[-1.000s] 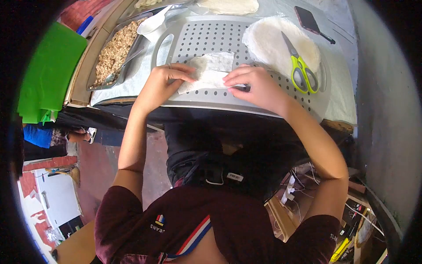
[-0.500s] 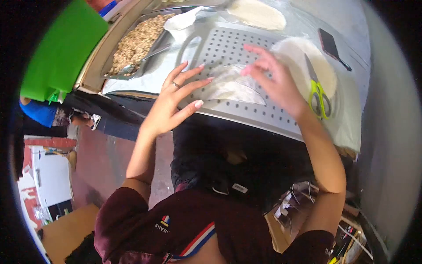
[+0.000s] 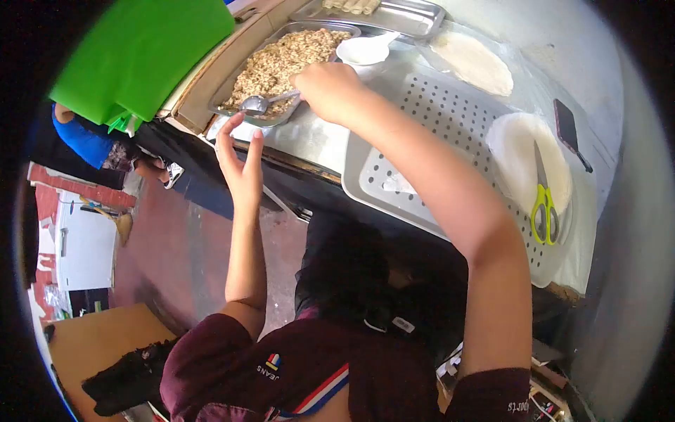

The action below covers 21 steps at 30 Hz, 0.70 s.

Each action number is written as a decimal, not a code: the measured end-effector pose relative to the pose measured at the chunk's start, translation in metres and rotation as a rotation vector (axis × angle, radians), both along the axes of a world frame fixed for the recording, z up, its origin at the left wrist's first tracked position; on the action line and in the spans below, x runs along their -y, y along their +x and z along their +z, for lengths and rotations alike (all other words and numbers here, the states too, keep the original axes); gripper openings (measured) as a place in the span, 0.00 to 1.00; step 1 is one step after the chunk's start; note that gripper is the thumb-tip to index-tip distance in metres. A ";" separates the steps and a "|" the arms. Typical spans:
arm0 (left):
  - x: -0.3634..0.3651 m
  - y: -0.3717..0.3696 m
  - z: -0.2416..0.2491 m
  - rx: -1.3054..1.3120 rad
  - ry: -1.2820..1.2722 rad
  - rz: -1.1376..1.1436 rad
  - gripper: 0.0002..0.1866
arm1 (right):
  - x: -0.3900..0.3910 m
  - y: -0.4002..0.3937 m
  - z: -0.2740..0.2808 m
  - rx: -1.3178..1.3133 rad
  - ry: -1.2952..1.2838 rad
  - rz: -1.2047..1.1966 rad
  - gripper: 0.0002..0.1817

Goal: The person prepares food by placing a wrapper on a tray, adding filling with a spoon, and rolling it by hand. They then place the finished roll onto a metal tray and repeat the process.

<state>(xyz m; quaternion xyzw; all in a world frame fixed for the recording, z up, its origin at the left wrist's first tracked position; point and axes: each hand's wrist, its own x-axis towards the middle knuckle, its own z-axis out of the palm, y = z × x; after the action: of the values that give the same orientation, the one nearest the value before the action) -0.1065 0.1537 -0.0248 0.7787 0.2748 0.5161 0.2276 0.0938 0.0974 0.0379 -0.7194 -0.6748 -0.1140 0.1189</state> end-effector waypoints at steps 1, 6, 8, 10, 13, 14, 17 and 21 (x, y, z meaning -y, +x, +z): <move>-0.014 -0.002 -0.008 -0.027 0.003 0.027 0.28 | -0.002 -0.003 0.004 0.013 0.054 0.013 0.10; -0.046 0.009 -0.025 -0.063 -0.025 0.089 0.52 | -0.017 -0.020 0.019 0.208 0.145 -0.013 0.16; -0.048 0.015 -0.027 -0.060 -0.021 0.086 0.54 | -0.022 -0.024 0.016 0.272 0.097 -0.030 0.18; -0.048 0.018 -0.024 -0.040 -0.039 0.075 0.54 | -0.019 -0.019 0.014 0.249 0.044 -0.018 0.21; -0.043 0.015 -0.016 -0.076 -0.102 0.067 0.53 | -0.006 -0.005 0.016 0.231 -0.014 0.008 0.24; -0.045 0.015 -0.018 -0.086 -0.086 0.070 0.52 | -0.001 0.000 0.018 0.225 -0.031 0.016 0.25; -0.051 0.014 -0.024 -0.107 -0.046 0.072 0.49 | 0.012 0.011 0.018 0.231 0.017 0.108 0.25; -0.047 0.012 -0.023 -0.124 0.004 0.103 0.43 | 0.033 0.005 0.032 0.177 -0.092 0.081 0.22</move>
<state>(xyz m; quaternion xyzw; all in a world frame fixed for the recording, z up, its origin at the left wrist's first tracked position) -0.0942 0.2007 -0.0476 0.7944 0.3269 0.4785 0.1820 0.0993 0.0647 0.0697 -0.6835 -0.7156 -0.1409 0.0303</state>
